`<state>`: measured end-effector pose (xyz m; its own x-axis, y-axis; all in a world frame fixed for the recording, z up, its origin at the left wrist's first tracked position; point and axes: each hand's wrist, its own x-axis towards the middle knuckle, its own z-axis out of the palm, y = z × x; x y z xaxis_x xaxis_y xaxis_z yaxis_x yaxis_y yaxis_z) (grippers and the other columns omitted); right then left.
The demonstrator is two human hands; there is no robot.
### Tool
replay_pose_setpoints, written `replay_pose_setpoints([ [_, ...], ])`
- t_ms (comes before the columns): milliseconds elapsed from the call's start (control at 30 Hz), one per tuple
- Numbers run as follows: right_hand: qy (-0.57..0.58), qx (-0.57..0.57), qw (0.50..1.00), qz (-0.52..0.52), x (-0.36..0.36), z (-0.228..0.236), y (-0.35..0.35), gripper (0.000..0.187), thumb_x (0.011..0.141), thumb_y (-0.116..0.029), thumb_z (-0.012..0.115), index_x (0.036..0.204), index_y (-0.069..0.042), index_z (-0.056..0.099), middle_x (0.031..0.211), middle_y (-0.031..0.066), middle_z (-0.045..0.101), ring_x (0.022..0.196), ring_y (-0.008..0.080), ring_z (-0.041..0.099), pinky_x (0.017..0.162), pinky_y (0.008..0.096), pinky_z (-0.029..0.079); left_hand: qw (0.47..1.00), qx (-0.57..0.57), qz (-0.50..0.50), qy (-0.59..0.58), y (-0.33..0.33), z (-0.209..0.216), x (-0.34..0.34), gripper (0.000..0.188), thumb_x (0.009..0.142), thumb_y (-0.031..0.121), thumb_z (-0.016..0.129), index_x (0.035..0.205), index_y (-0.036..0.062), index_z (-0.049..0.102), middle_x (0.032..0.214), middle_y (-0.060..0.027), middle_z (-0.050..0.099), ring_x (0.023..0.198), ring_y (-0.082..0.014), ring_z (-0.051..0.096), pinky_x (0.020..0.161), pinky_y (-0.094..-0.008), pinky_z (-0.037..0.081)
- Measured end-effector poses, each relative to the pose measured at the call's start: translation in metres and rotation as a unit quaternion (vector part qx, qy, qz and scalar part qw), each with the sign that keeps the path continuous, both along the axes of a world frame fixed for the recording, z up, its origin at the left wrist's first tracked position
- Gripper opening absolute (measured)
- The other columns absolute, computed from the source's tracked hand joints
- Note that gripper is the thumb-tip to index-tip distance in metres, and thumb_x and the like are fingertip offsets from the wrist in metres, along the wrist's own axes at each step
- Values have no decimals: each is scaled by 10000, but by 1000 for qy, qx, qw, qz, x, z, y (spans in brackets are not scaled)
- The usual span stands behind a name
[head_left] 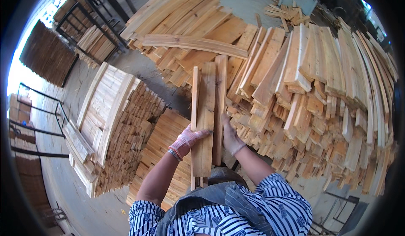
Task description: The person picks up wooden planks from a large pile and arranges them into a neat stack on a pallet. The worker repeatedly lifts individual pieces of lumber and places them carefully to build a uniform pile.
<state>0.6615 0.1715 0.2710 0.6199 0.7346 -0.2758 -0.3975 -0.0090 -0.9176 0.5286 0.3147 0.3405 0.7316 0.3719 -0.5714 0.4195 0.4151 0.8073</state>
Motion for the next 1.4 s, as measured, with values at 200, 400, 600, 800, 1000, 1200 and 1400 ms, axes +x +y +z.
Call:
replay_pose_setpoints([
  [200,335,108,930,102,-22,41,56,691,950,-537,593,1386,-12,486,1259,157,626,1166,268,626,995,381,535,997,-68,-46,6,17,32,-53,475,882,259,777,1247,-11,636,1154,-85,700,985,-151,684,848,-311,582],
  [400,320,12,934,158,-109,22,11,541,961,-352,579,1389,-23,541,1362,112,595,1241,227,572,1086,381,460,993,-94,-77,-4,17,2,-177,523,818,187,820,1268,-7,638,1200,-113,696,1081,-194,664,957,-355,535],
  [600,-23,-67,945,319,-183,10,-8,495,952,-270,615,1337,38,579,1257,111,662,1151,214,619,1046,334,474,999,32,-12,1,-26,21,-272,573,796,80,832,1314,24,594,1187,-52,688,1082,-143,620,962,-320,512],
  [800,104,106,900,409,-259,68,16,510,850,-241,765,1281,-9,622,1193,78,670,1099,158,606,971,320,501,972,185,135,43,-83,42,-379,543,770,72,826,1277,40,632,1126,-54,715,1038,-153,660,908,-326,545],
  [1000,25,69,798,598,-310,116,33,774,822,-262,813,1460,-25,445,1359,118,590,1246,205,532,1054,346,436,951,145,269,-38,-93,49,-428,463,809,3,768,1253,33,641,1155,-57,701,1045,-185,667,938,-324,543],
  [1200,-299,174,746,569,-350,93,60,840,824,-233,762,1513,-53,316,1468,228,431,1365,337,444,1139,404,378,928,219,291,77,-126,10,-451,649,774,253,860,1340,97,583,1274,-68,657,1216,-201,590,1054,-363,477],
  [1400,-220,180,692,664,-348,74,85,1014,671,-177,896,1492,-75,310,1367,172,495,1300,303,497,1099,390,430,952,87,290,-33,-128,25,-452,947,754,376,888,1516,129,383,1511,-98,472,1351,-260,483,1141,-419,407],
])
